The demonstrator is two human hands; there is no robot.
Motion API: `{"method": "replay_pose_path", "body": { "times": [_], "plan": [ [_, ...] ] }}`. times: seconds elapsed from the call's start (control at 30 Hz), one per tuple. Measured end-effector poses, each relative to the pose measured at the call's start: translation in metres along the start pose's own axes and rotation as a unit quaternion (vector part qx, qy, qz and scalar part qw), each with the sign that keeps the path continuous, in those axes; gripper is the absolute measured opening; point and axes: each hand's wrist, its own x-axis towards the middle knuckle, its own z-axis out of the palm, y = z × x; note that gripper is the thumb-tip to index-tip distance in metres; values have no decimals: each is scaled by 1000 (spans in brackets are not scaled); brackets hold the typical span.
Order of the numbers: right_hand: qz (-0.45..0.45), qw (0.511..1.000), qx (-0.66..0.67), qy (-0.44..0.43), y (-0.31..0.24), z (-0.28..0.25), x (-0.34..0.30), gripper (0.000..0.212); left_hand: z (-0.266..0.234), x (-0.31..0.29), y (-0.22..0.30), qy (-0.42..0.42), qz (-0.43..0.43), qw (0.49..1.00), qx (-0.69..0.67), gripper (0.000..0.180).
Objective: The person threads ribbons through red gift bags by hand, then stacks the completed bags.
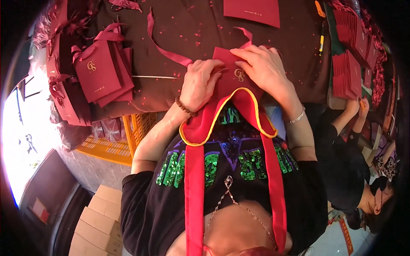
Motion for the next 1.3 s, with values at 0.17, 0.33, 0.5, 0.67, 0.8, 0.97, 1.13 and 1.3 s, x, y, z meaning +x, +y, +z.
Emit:
{"method": "replay_pose_path", "body": {
  "times": [0.17,0.33,0.5,0.67,0.8,0.97,1.13,1.3],
  "plan": [
    [77,981,167,-59,4,-7,6,25,-2,0,-4,1,21,999,41,14],
    [137,938,305,-93,12,3,10,24,4,-2,-4,42,46,993,101,13],
    [120,943,287,-121,8,8,12,28,13,4,-14,95,37,991,85,13],
    [135,904,378,-146,13,12,16,29,14,13,-14,106,37,987,114,10],
    [124,913,363,-139,11,13,17,29,13,17,-8,107,48,984,137,6],
    [124,914,363,-135,9,9,13,28,9,17,0,83,48,984,150,5],
    [139,905,382,-129,9,7,8,28,5,20,0,70,48,987,136,4],
    [150,899,390,-127,9,5,5,29,7,23,3,63,72,985,143,4]
  ]
}}
